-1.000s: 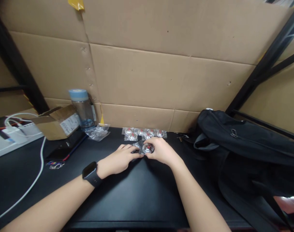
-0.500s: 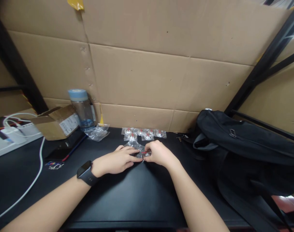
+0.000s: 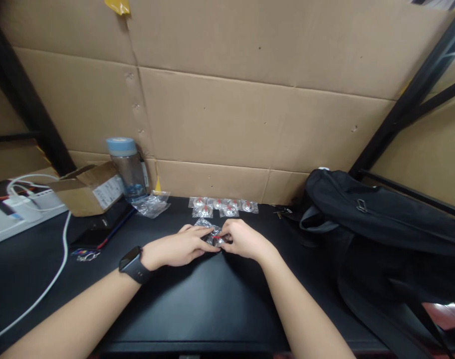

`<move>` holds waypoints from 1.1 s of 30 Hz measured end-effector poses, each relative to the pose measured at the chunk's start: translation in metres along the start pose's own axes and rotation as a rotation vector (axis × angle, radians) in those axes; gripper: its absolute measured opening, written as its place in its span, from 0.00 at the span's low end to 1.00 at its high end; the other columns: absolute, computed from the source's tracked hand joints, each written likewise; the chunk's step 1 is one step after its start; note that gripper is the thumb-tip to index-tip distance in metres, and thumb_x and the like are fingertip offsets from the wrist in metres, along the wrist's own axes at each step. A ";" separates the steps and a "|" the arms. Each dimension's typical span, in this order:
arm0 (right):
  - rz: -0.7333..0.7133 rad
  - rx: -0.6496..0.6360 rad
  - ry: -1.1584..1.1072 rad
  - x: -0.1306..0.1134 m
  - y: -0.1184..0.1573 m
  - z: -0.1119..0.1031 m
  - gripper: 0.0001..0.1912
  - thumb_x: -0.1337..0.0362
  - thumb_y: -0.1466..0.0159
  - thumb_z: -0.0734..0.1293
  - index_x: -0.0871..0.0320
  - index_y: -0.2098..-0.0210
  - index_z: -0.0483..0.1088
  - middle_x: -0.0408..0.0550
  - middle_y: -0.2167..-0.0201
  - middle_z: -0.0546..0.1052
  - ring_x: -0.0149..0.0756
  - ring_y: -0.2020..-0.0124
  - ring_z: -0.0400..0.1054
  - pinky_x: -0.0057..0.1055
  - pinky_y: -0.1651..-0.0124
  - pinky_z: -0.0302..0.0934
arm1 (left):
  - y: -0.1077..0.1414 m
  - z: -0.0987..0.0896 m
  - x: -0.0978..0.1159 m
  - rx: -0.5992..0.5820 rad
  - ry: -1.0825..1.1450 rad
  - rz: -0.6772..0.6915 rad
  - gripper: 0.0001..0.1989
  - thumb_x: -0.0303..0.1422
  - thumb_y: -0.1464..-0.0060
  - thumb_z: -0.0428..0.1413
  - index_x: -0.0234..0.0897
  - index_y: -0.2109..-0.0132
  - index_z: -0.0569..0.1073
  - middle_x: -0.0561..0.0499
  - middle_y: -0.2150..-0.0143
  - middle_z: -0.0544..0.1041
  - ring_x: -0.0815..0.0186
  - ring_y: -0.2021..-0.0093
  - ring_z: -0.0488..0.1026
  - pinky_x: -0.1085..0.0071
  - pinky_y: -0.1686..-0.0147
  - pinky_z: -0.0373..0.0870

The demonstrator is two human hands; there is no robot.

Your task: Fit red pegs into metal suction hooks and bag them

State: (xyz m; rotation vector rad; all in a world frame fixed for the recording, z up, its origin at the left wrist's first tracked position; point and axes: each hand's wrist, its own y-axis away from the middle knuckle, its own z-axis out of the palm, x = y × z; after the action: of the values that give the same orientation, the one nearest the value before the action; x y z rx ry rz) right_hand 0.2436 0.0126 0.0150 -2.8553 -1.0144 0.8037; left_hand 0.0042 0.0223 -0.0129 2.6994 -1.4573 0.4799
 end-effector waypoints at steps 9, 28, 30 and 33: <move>0.062 0.110 -0.165 0.001 -0.012 0.017 0.08 0.65 0.46 0.76 0.58 0.67 0.77 0.45 0.67 0.76 0.30 0.73 0.72 0.26 0.67 0.68 | 0.001 -0.001 -0.005 -0.066 0.013 0.027 0.25 0.27 0.37 0.49 0.66 0.42 0.71 0.57 0.29 0.58 0.52 0.29 0.53 0.46 0.36 0.52; 0.055 0.312 0.032 0.002 -0.026 0.040 0.14 0.64 0.44 0.74 0.54 0.63 0.65 0.42 0.65 0.70 0.33 0.68 0.63 0.28 0.65 0.58 | 0.007 -0.022 -0.002 -0.120 0.007 -0.051 0.35 0.15 0.51 0.47 0.64 0.50 0.78 0.69 0.26 0.45 0.46 0.26 0.36 0.41 0.34 0.39; -0.022 0.189 -0.096 0.005 -0.022 0.028 0.11 0.61 0.39 0.71 0.55 0.60 0.67 0.43 0.64 0.71 0.32 0.68 0.64 0.28 0.64 0.60 | 0.011 -0.030 -0.007 -0.057 0.000 -0.037 0.27 0.18 0.53 0.51 0.57 0.57 0.81 0.65 0.28 0.54 0.47 0.27 0.40 0.45 0.34 0.42; -0.098 0.125 -0.203 0.011 -0.016 0.016 0.07 0.64 0.32 0.63 0.55 0.55 0.69 0.45 0.61 0.73 0.32 0.66 0.66 0.28 0.63 0.61 | 0.015 -0.038 -0.010 0.033 -0.015 -0.067 0.18 0.25 0.59 0.59 0.46 0.58 0.76 0.52 0.39 0.68 0.49 0.35 0.56 0.53 0.39 0.54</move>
State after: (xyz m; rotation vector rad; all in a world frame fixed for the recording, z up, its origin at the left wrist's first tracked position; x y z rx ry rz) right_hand 0.2343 0.0290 -0.0009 -2.6388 -1.0714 1.1233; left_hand -0.0232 0.0288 0.0190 2.7732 -1.3690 0.4859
